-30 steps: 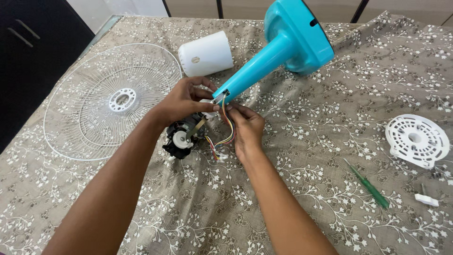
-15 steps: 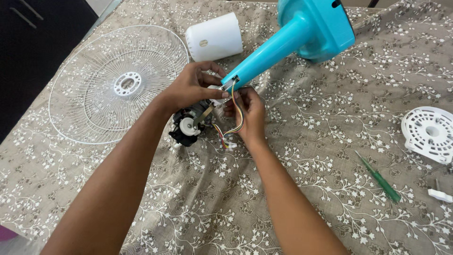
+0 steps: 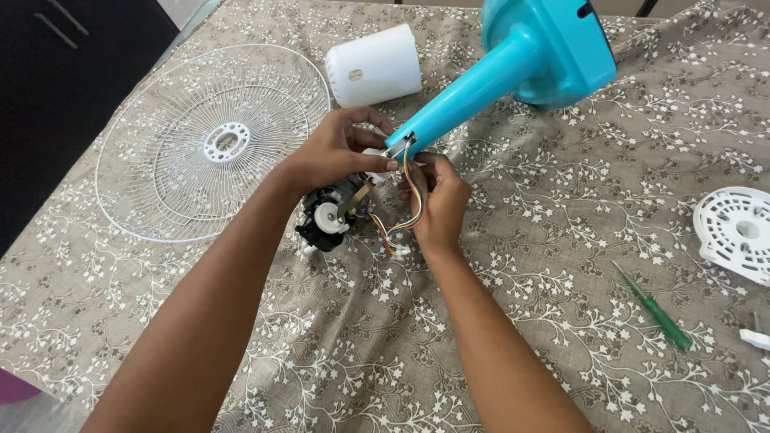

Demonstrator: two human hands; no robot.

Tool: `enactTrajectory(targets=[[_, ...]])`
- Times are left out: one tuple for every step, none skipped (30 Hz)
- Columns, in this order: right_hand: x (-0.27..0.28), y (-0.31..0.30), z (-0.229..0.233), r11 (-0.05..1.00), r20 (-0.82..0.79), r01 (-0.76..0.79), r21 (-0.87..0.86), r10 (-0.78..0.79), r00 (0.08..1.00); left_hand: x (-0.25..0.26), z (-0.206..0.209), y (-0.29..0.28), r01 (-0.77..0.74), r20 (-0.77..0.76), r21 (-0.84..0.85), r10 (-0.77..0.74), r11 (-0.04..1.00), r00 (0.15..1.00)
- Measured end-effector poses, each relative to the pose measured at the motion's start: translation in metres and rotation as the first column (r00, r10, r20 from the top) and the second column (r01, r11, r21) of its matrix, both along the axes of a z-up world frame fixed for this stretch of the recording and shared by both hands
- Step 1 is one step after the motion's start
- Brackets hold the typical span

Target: The person assembles an electric fan by connecting the motor to the neck housing, securing it with a screw, and attaching the front hub cover. The person uses a screwdriver to tighten screws and aligns the components on a table.

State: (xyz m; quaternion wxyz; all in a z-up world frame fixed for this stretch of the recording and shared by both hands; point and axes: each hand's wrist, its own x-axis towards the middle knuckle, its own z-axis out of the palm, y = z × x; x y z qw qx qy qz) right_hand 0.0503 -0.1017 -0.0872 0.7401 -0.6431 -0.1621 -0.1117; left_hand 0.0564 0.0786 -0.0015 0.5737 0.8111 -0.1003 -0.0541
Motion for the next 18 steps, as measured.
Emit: enactTrajectory(targets=[[-0.001, -0.001, 0.001, 1.000, 0.008, -0.004, 0.023, 0.003, 1.000, 0.000, 0.000, 0.000, -0.002, 0.000, 0.004, 0.002, 1.000, 1.000], [-0.001, -0.002, 0.001, 0.999, 0.069, 0.015, -0.029, -0.013, 0.998, 0.000, 0.000, 0.000, -0.004, -0.001, 0.003, 0.004, 1.000, 1.000], [-0.002, -0.005, 0.001, 0.996, 0.130, 0.037, -0.079, -0.027, 0.991, 0.000, 0.000, 0.000, -0.006, -0.003, 0.002, 0.006, 1.000, 1.000], [-0.003, -0.007, 0.002, 0.990, 0.188, 0.062, -0.127, -0.037, 0.981, -0.001, 0.000, 0.000, -0.007, -0.007, 0.002, 0.007, 1.000, 1.000], [-0.003, -0.009, 0.002, 0.986, 0.251, 0.080, -0.144, -0.041, 0.967, -0.001, -0.001, -0.001, 0.000, -0.004, -0.003, 0.000, 1.000, 1.000], [-0.002, -0.010, 0.002, 0.982, 0.313, 0.098, -0.161, -0.044, 0.949, -0.001, -0.001, 0.000, 0.006, 0.000, -0.008, -0.006, 1.000, 1.000], [-0.001, -0.011, 0.002, 0.977, 0.373, 0.118, -0.176, -0.044, 0.927, -0.001, -0.001, 0.000, 0.013, 0.004, -0.012, -0.013, 1.000, 1.000], [-0.001, -0.010, 0.002, 0.975, 0.308, 0.100, -0.197, -0.036, 0.951, -0.001, -0.001, 0.000, 0.012, 0.004, -0.015, -0.012, 1.000, 1.000], [0.000, -0.009, 0.001, 0.973, 0.241, 0.081, -0.218, -0.027, 0.970, -0.001, -0.002, 0.000, 0.011, 0.003, -0.018, -0.011, 1.000, 1.000], [0.002, -0.007, 0.001, 0.970, 0.173, 0.060, -0.237, -0.019, 0.985, -0.001, -0.002, 0.001, 0.009, 0.003, -0.021, -0.009, 1.000, 1.000], [0.003, -0.006, 0.000, 0.982, 0.078, -0.021, -0.185, 0.037, 0.996, -0.001, -0.002, 0.001, 0.007, 0.003, -0.016, -0.007, 1.000, 1.000], [0.004, -0.004, -0.001, 0.987, -0.013, -0.098, -0.126, 0.097, 0.995, -0.001, -0.003, 0.001, 0.004, 0.003, -0.012, -0.004, 1.000, 1.000], [0.006, -0.002, -0.002, 0.984, -0.101, -0.169, -0.060, 0.163, 0.982, -0.002, -0.003, 0.001, 0.002, 0.003, -0.007, -0.002, 1.000, 1.000], [0.008, -0.001, -0.003, 0.976, -0.164, -0.218, -0.004, 0.215, 0.963, -0.002, -0.004, 0.001, 0.008, 0.008, -0.012, -0.008, 1.000, 1.000], [0.011, -0.001, -0.003, 0.963, -0.224, -0.262, 0.055, 0.268, 0.937, -0.003, -0.004, 0.001, 0.015, 0.012, -0.017, -0.015, 1.000, 1.000], [0.014, -0.001, -0.003, 0.946, -0.279, -0.301, 0.116, 0.322, 0.905, -0.003, -0.004, 0.002, 0.021, 0.018, -0.022, -0.021, 1.000, 1.000], [0.017, -0.003, -0.003, 0.924, -0.350, -0.332, 0.191, 0.380, 0.856, -0.003, -0.004, 0.002, 0.025, 0.024, -0.020, -0.025, 0.999, 0.999], [0.019, -0.005, -0.003, 0.897, -0.416, -0.353, 0.267, 0.437, 0.797, -0.004, -0.004, 0.002, 0.029, 0.029, -0.018, -0.029, 0.999, 0.999]])
